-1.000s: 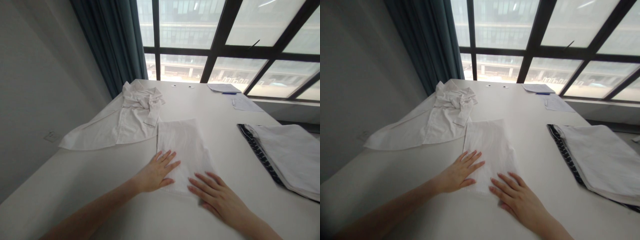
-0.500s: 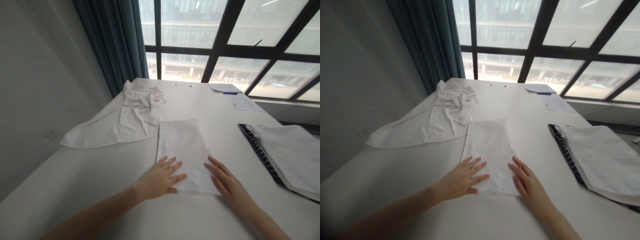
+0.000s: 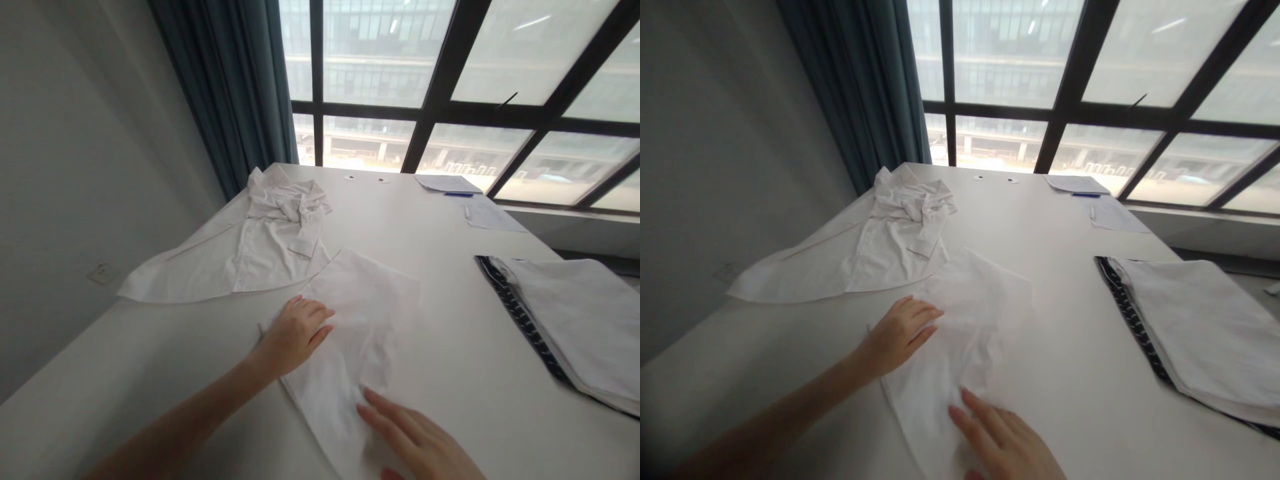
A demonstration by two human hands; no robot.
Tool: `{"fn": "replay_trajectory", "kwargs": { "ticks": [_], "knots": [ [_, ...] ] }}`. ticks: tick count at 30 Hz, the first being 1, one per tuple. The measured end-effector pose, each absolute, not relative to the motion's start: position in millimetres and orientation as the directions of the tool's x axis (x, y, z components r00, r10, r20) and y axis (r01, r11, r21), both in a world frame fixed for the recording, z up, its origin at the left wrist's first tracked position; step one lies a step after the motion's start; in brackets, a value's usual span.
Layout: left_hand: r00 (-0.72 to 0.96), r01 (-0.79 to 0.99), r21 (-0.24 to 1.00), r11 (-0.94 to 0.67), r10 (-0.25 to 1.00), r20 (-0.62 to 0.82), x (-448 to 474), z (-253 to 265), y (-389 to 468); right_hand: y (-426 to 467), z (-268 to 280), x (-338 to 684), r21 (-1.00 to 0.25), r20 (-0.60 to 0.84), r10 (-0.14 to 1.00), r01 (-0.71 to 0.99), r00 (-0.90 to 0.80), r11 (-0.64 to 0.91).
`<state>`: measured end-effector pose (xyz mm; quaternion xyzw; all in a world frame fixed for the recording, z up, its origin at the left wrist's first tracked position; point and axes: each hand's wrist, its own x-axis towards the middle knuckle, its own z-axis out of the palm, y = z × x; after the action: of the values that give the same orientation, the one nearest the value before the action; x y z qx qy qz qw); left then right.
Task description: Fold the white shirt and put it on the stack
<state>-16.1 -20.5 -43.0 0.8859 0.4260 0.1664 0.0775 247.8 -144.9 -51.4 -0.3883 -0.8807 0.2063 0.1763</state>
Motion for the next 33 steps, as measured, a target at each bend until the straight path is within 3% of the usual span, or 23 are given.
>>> {"fn": "replay_trajectory", "kwargs": {
  "ticks": [3,7,9,13,18,25,29,33],
  "knots": [
    [0.533,0.803,0.182,-0.568,0.82,0.207,-3,-55,-29,-110,-29,259,-0.544,0.236,0.863,0.675,-0.447,0.499],
    [0.565,0.805,0.083,-0.587,0.802,0.193,5,-68,-41,-38,-20,285,-0.48,0.465,0.873,0.786,-0.149,0.39],
    [0.582,0.796,0.064,-0.602,0.79,0.192,5,-70,-42,-6,-28,296,-0.513,0.433,0.898,0.798,-0.077,0.316],
    [0.599,0.784,0.08,-0.616,0.784,0.16,3,-71,-41,29,-47,306,-0.675,0.194,0.979,0.716,-0.059,0.177],
    [0.61,0.774,0.11,-0.624,0.78,0.139,1,-73,-40,35,-59,315,-0.804,0.131,0.987,0.574,-0.089,0.159],
    [0.673,0.714,0.141,-0.686,0.728,0.133,1,-64,-42,33,-74,319,-0.761,0.117,0.992,0.639,-0.035,0.112],
    [0.834,0.513,0.241,-0.824,0.545,0.089,10,-46,-52,34,-75,320,-0.735,0.125,0.991,0.666,-0.052,0.128],
    [0.908,0.379,0.343,-0.86,0.416,0.041,18,-39,-59,35,-74,321,-0.754,0.108,0.993,0.646,-0.056,0.118]
  ]
}}
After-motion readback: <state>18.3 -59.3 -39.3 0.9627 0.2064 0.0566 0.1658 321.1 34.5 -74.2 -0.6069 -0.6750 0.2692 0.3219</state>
